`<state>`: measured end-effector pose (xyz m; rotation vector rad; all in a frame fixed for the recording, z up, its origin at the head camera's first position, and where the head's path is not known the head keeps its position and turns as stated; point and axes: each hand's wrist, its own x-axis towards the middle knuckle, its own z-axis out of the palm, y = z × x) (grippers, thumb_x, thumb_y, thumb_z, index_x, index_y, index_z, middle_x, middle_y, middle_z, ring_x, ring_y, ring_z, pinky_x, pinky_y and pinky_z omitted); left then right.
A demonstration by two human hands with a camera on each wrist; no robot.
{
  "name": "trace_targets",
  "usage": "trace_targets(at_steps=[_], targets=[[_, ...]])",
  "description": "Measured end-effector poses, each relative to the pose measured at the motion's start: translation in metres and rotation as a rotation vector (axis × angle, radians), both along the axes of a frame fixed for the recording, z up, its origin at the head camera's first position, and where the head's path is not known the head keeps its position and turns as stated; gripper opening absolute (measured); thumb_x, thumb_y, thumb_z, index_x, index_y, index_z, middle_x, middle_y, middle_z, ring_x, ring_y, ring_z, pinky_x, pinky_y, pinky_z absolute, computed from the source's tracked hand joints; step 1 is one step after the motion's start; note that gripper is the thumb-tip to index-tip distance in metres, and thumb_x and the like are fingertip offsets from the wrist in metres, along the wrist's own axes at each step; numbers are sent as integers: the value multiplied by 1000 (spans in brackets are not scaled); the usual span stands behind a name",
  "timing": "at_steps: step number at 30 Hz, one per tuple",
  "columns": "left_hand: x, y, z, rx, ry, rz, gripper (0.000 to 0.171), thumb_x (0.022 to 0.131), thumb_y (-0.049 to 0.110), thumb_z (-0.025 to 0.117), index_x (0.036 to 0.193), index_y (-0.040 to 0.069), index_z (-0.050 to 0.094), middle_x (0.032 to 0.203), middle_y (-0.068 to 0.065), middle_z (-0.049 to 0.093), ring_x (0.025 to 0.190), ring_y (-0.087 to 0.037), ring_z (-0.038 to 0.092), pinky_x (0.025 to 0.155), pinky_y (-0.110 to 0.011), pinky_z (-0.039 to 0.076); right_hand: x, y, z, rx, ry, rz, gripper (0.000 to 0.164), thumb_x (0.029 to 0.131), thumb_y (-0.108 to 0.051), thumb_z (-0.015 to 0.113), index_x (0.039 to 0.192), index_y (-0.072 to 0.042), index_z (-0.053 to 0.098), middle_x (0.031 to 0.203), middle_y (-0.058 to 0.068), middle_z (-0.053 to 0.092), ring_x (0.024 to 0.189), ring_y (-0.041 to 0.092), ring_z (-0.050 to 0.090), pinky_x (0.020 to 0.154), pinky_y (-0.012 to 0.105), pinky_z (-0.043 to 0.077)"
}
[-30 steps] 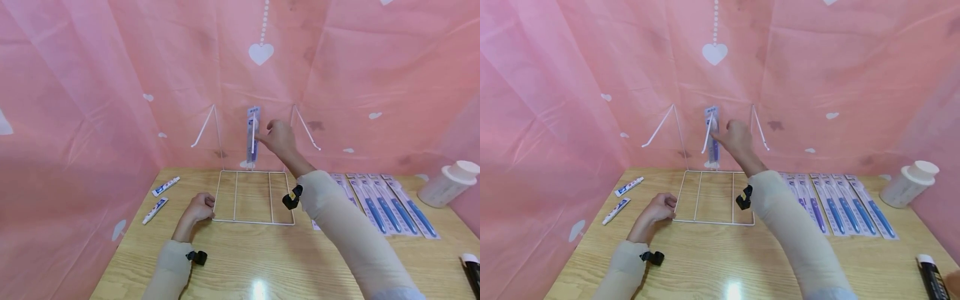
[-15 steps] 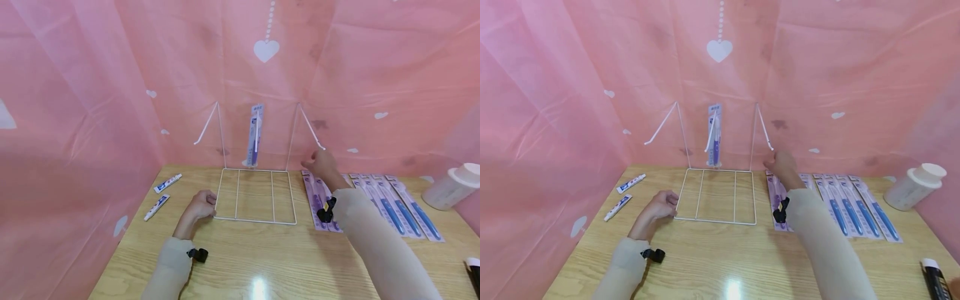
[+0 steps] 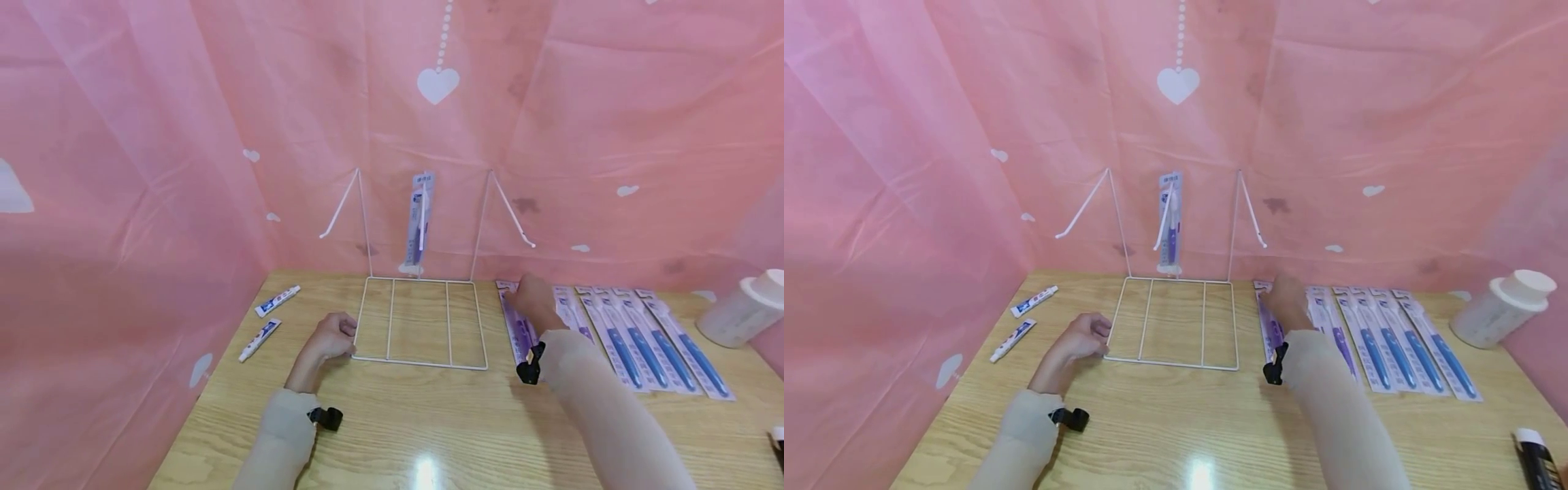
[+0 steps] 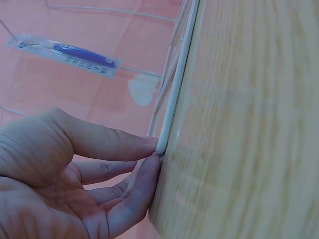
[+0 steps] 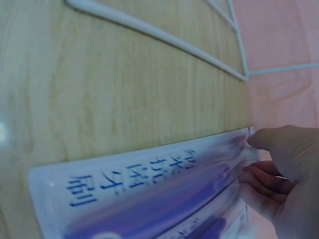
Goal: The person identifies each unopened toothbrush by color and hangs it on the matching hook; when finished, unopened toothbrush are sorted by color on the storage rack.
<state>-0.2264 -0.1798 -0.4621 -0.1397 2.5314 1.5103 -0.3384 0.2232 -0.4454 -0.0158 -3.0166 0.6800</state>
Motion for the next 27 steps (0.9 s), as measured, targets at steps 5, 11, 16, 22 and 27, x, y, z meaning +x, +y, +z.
trace_targets(at_steps=[5, 11, 16, 22, 27], targets=[[0, 2, -1, 8, 10, -8, 48, 66, -21, 69, 111, -8, 61, 97, -17, 59, 84, -28, 60, 61, -31, 59, 3, 1, -3, 3, -12, -12, 21, 85, -15, 63, 82, 6, 60, 72, 18, 61, 59, 27, 59, 52, 35, 49], [-1, 3, -1, 2, 13, -18, 48, 65, -20, 70, 111, -8, 61, 97, -17, 60, 85, -28, 60, 61, -31, 59, 4, 5, 2, 44, 5, 41, 20, 83, -13, 62, 73, 1, 53, 65, 13, 55, 57, 26, 54, 49, 34, 43], [-1, 3, 1, 3, 2, -1, 50, 64, -20, 69, 112, -7, 61, 98, -17, 60, 84, -28, 60, 61, -31, 58, 5, 0, 22, 31, 107, 113, 25, 78, -10, 58, 61, -8, 41, 55, 5, 44, 50, 22, 43, 44, 32, 33], [-1, 1, -1, -3, 7, 1, 49, 64, -20, 70, 111, -8, 61, 97, -16, 59, 85, -28, 60, 61, -31, 58, 9, -20, 55, 0, 210, 156, 30, 78, -7, 55, 53, -11, 38, 48, -1, 36, 43, 15, 36, 41, 28, 27], [0, 0, -2, 12, -9, 7, 49, 66, -20, 69, 112, -7, 60, 98, -15, 58, 84, -27, 59, 62, -30, 58, 19, -40, 78, -18, 301, 185, 34, 83, -10, 58, 53, -11, 42, 48, 1, 42, 43, 18, 41, 40, 29, 30]])
